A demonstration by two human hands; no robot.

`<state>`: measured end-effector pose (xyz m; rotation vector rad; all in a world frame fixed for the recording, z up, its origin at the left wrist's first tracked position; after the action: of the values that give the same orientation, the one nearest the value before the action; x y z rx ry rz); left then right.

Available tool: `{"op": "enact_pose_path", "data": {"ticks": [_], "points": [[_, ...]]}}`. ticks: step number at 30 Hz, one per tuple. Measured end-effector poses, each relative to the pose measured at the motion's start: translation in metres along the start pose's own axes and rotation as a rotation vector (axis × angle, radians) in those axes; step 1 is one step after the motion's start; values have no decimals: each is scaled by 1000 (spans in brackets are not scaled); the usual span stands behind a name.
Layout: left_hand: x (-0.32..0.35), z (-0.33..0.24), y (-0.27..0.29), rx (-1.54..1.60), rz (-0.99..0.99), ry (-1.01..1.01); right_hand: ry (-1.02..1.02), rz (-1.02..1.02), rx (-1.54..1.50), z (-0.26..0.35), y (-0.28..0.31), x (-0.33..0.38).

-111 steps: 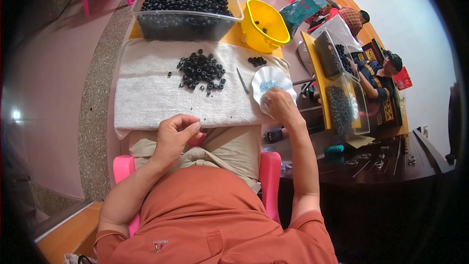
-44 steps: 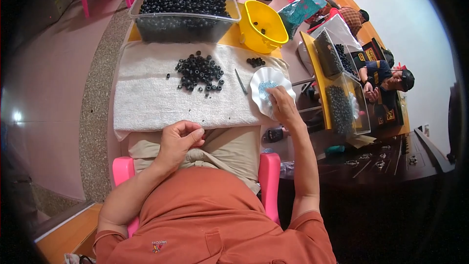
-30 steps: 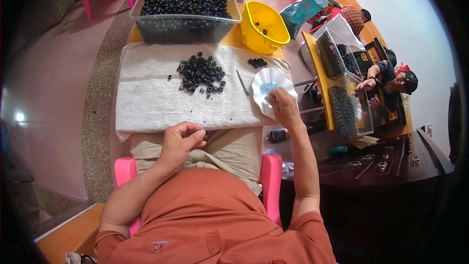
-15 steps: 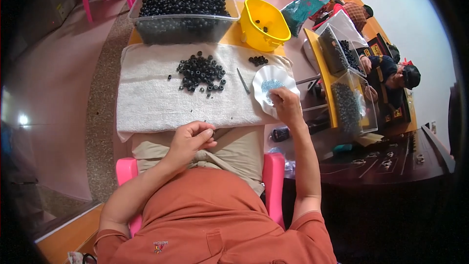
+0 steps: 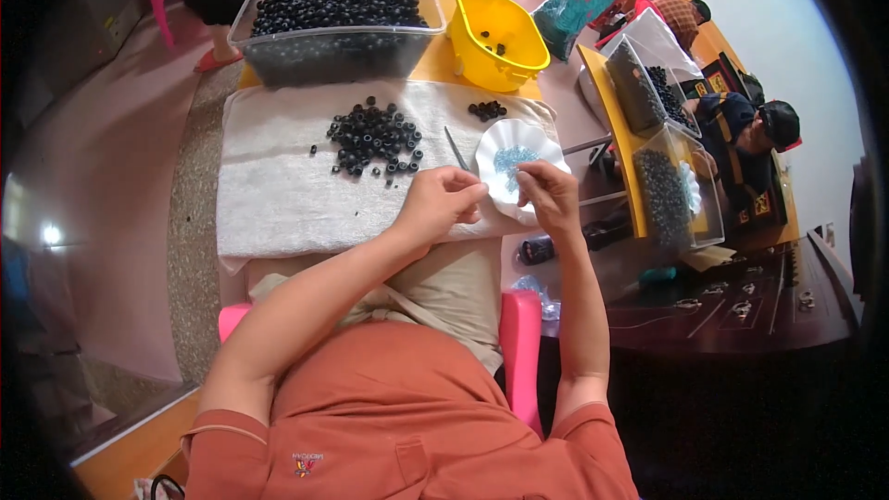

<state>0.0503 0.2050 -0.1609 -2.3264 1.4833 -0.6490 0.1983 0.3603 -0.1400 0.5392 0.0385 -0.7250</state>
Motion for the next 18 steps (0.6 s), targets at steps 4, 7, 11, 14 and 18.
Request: {"op": "enact_pose_path", "data": {"ticks": [4, 7, 11, 14, 18], "points": [[-21, -8, -22, -45, 114, -34, -13, 17, -247, 8, 2, 1], [-26, -16, -29, 62, 207, 39, -43, 23, -322, 13, 4, 2], [-30, -19, -30, 39, 237, 80, -67, 8, -390, 13, 1, 4], [-34, -17, -30, 65, 252, 90, -95, -18, -412, 8, -2, 3], [-39, -12, -29, 48, 237, 95, -109, -41, -532, 1, -7, 2]]}}
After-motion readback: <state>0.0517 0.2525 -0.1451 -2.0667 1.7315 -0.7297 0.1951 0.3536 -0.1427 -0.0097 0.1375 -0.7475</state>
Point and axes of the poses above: each hand's wrist, its own x-axis away from the middle knuckle, its own y-axis out of the back of the hand, z = x × y, the point moved 1 cm from there along -x, towards the middle knuckle, and after that the axes turned 4 degrees about x, right-handed, at the moved point
